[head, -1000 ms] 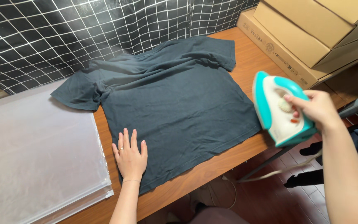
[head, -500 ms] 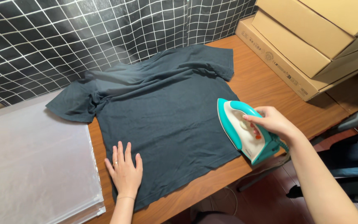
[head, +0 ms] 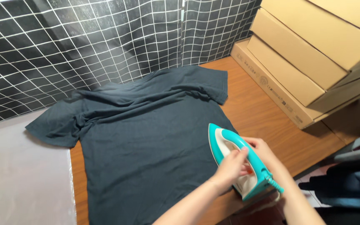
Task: The person removes a black t-shirt from a hanger, lays it on a table, and irons both the front and back using a steam iron. After ironing, the person folds the t-shirt neatly on the table.
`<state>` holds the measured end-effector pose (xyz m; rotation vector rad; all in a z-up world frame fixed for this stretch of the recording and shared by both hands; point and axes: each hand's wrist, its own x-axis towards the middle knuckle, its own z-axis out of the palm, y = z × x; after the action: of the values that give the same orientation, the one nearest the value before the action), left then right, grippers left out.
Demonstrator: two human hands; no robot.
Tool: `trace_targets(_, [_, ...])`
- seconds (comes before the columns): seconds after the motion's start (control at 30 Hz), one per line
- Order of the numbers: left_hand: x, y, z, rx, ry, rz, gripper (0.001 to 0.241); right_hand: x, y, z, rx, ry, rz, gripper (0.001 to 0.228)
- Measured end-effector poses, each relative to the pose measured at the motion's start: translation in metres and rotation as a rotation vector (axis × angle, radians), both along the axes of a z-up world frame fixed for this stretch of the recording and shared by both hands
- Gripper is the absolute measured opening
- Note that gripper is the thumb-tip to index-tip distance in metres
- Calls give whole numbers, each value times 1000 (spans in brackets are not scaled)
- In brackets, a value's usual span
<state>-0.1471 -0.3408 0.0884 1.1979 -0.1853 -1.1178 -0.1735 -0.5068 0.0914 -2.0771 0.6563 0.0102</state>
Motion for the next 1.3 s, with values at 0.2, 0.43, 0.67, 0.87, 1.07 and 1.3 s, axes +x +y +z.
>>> trace_targets(0.2, [-27,-40,19,-200,215,442,37,-14,-73,-112,-250,91,-57,53])
trace_targets(0.43, [-21,-1,36,55,76,452,38,-20,-25,-85,-438,-243,229,46])
trace_targets(0.67, [-21,88,23,22,183,605,50,-17,-22,-104,-654,-338,57,41])
trace_targets(0.87, [-23,205,25,29,255,772,50,-16,-30,-113,-668,-263,1,41])
trace_targets(1.07, [-25,332,22,130,174,895,51,-13,-24,-103,-628,-201,-29,41])
trace_targets(1.3, [-42,402,62,219,183,923,47,-1,-11,-84,-565,-81,-19,43])
